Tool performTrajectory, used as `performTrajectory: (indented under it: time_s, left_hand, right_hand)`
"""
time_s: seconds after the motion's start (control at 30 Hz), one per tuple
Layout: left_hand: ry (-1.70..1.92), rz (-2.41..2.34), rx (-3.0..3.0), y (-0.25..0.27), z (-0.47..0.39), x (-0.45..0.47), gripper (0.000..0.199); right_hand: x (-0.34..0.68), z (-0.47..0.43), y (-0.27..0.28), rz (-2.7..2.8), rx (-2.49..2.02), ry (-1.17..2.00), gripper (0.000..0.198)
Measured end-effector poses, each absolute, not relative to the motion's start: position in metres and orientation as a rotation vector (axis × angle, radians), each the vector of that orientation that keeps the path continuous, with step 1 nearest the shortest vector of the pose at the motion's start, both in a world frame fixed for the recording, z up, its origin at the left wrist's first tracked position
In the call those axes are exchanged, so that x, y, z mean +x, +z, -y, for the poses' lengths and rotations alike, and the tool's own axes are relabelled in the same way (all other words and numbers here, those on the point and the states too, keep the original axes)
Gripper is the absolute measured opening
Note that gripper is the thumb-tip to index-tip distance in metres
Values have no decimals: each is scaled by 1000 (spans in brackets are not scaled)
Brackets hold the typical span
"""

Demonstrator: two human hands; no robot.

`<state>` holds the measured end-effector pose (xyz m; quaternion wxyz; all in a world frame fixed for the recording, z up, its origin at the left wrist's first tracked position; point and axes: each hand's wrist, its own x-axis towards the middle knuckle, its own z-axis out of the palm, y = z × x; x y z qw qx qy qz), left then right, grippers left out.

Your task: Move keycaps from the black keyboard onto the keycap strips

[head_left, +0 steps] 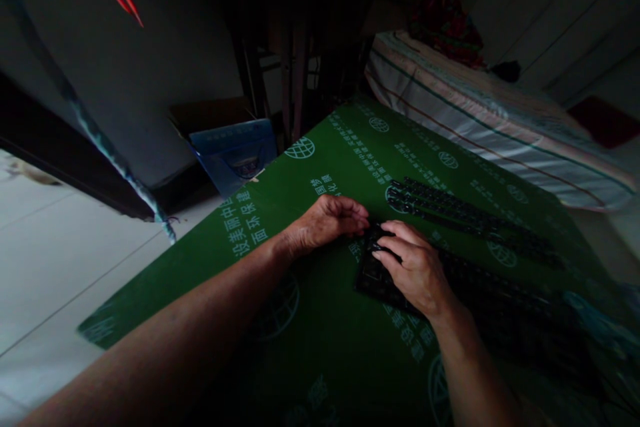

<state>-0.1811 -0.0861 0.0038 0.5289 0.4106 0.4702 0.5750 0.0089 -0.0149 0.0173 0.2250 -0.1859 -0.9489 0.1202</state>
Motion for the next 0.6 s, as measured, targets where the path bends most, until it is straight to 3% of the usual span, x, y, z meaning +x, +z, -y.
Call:
performTrajectory:
  time_s: [0.43,0.6]
  left_hand:
    - [1277,-1258,1207,3,86,-175,23]
    - [1196,-1459,1369,1,87,-169,40]
  right_hand:
    - [7,17,19,2637,-559,313,11]
    - [9,16,14,2595,-549,323,11]
